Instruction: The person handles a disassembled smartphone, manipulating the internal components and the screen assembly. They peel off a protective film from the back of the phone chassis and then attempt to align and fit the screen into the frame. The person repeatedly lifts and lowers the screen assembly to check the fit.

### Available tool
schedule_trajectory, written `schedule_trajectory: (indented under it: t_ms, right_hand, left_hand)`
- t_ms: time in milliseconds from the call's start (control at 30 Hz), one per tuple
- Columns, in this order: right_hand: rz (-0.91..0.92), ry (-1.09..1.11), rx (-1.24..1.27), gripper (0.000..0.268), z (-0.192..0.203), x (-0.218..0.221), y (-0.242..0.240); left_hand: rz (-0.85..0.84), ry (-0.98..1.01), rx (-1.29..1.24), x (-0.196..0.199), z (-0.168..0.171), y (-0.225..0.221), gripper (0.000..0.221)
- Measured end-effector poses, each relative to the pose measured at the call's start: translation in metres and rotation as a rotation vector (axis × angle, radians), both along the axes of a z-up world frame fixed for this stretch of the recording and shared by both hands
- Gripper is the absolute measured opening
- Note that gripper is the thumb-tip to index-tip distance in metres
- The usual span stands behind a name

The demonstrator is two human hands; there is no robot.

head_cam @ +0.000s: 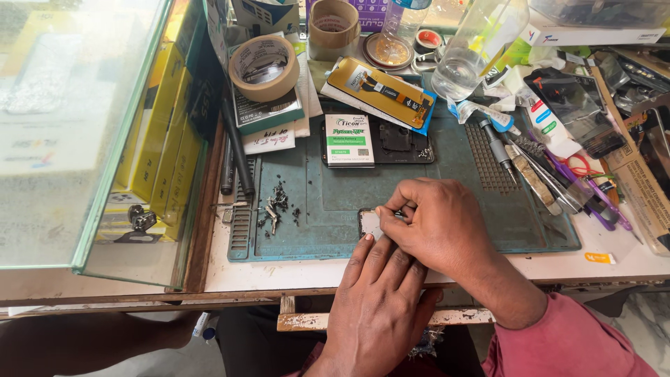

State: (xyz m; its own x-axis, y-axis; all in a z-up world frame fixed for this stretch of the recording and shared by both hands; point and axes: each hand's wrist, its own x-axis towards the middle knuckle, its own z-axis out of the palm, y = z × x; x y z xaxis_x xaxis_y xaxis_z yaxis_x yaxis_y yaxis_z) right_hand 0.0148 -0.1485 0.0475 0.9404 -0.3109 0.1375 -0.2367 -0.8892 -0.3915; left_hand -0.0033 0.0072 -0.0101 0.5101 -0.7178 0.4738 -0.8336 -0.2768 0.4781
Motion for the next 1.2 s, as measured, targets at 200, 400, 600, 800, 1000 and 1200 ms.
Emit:
schedule_trajectory:
  t_ms: [200,400,600,800,1000,1200]
  right_hand:
    - [0.002,-0.056,-0.011,0.021,0.004,-0.008,-0.001]
    - [0.008,-0.085,-0.093,0.025,0.002,-0.012,-0.003]
    - [-0.085,-0.058,-0.113,0.023,0.003,-0.025,-0.016]
    - [-0.237,-0.023,-0.026,0.026,0.000,-0.042,-0.035]
    - [-0.328,-0.029,-0.058,0.025,-0.005,-0.054,-0.052]
    - [-0.331,-0.053,-0.075,0.025,-0.006,-0.063,-0.066]
  left_hand:
    - [-0.007,-0.004,-0.006,0.001,-0.001,0.001,0.053]
    - [0.006,-0.005,-0.014,0.001,-0.003,0.001,0.053]
    - [0.018,-0.012,-0.024,0.001,-0.001,0.000,0.054]
    - [0.031,-0.007,-0.051,0.001,0.001,0.000,0.055]
    - [0.030,0.005,-0.066,0.002,0.003,-0.001,0.055]
    - [0.041,0.034,-0.061,0.002,0.004,-0.003,0.055]
